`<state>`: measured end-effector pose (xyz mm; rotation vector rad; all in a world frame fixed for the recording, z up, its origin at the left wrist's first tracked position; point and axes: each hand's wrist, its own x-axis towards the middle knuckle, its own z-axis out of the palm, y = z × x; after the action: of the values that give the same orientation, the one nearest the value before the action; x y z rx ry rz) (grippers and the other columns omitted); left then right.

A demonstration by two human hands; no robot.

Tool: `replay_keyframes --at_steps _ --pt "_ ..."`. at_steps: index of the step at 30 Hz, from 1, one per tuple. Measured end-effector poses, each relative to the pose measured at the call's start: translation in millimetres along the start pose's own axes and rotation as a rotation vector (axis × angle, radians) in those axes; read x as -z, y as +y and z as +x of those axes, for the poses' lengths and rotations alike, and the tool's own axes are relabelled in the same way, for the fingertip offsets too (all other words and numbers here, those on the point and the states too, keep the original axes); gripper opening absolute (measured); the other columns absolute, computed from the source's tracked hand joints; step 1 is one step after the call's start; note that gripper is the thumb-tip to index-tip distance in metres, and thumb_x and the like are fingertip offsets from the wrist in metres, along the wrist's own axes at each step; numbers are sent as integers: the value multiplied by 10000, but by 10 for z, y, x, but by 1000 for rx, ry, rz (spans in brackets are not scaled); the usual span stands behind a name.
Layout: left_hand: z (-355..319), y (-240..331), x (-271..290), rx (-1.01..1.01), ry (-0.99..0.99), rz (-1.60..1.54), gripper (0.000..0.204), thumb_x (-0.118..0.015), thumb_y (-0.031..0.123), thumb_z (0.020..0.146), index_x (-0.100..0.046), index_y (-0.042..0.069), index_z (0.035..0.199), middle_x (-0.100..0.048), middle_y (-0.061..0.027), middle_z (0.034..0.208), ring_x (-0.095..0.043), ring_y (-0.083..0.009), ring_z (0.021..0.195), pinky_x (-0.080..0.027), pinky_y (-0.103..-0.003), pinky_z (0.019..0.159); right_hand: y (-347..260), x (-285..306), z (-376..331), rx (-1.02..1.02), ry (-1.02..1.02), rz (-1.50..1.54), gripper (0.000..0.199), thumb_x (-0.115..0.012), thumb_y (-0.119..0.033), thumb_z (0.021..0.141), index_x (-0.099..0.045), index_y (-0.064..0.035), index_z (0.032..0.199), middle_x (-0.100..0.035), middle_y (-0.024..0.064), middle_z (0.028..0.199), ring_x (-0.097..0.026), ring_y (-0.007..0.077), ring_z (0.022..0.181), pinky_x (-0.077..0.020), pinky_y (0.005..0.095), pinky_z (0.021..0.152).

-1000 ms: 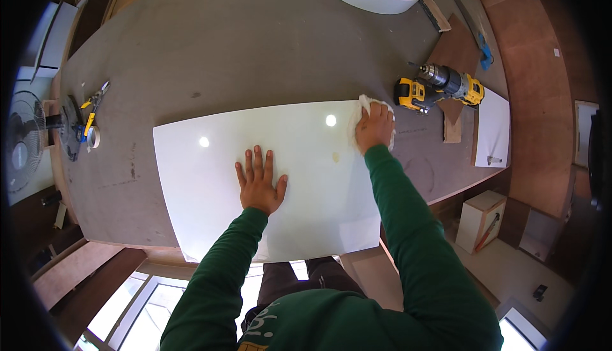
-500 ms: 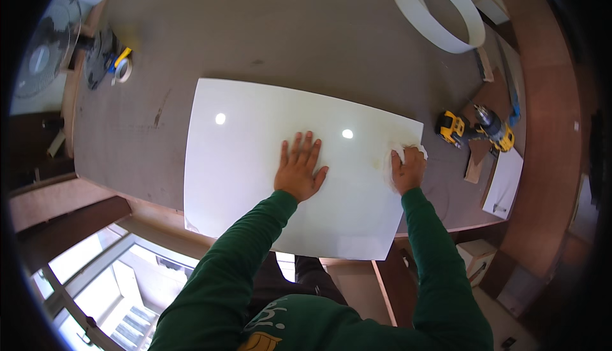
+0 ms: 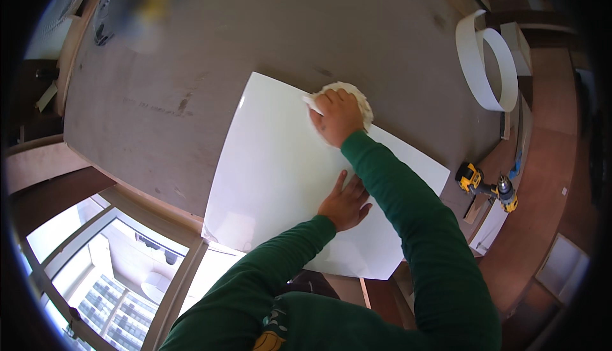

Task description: The person positions a white laminate sheet over a wooden board and presses it down. They then use a cloth to wipe and smooth the surface of the laminate repeatedly to ensure it is well-adhered.

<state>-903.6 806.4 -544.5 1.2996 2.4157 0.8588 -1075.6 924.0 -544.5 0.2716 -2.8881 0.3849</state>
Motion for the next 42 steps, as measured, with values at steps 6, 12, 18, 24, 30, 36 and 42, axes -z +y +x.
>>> replay_keyframes --at_steps 6,12,18,24,30,36,42 --pt "-13 -14 -117 -24 87 -178 556 -608 350 945 -569 92 1436 -548 -147 1491 -436 -374 1437 -249 -602 1229 -570 -332 913 18 -98 33 199 -662 -292 945 -687 -106 1011 -687 70 1025 -615 283 1044 -465 442 909" --pt "-328 -125 -731 420 -20 -1282 537 -575 383 1012 -559 87 1459 -522 -173 1528 -455 -357 1426 -287 -481 1233 -887 -613 1464 16 -48 89 227 -655 -318 962 -689 -96 993 -694 87 1012 -632 297 1023 -484 446 883" --pt "-247 -88 -822 436 -24 -922 524 -561 368 1025 -547 103 1477 -528 -146 1537 -460 -335 1431 -263 -477 1252 -731 -405 1592 -450 347 605 356 -639 -385 993 -689 -35 1032 -717 163 916 -678 363 884 -521 493 826" --pt "-52 58 38 22 -9 114 562 -540 400 1019 -517 115 1503 -421 -120 1626 -362 -293 1518 -202 -554 1263 -11 656 328 -797 232 1199 480 -628 -536 1015 -668 -61 1077 -659 46 911 -609 137 823 -525 358 758" --pt "52 205 36 31 -10 175 574 -517 429 1037 -495 124 1523 -373 -120 1660 -331 -296 1541 -197 -579 1254 514 1058 -2628 -612 159 -34 326 -690 -312 986 -604 -26 857 -577 192 824 -565 419 803 -443 524 718" --pt "5 246 -24 25 -29 271 594 -482 463 1053 -459 144 1553 -342 -107 1680 -307 -293 1555 -186 -582 1257 -300 1054 -3642 -674 149 -36 291 -729 -293 881 -637 -26 951 -617 198 1013 -563 419 1011 -412 547 879" --pt "19 325 -7 54 -65 341 609 -470 490 1052 -441 165 1565 -315 -73 1695 -263 -256 1573 -138 -563 1272 -290 1080 -3666 -685 160 -25 289 -718 -316 867 -649 -56 974 -618 161 1044 -553 380 1006 -400 526 871"
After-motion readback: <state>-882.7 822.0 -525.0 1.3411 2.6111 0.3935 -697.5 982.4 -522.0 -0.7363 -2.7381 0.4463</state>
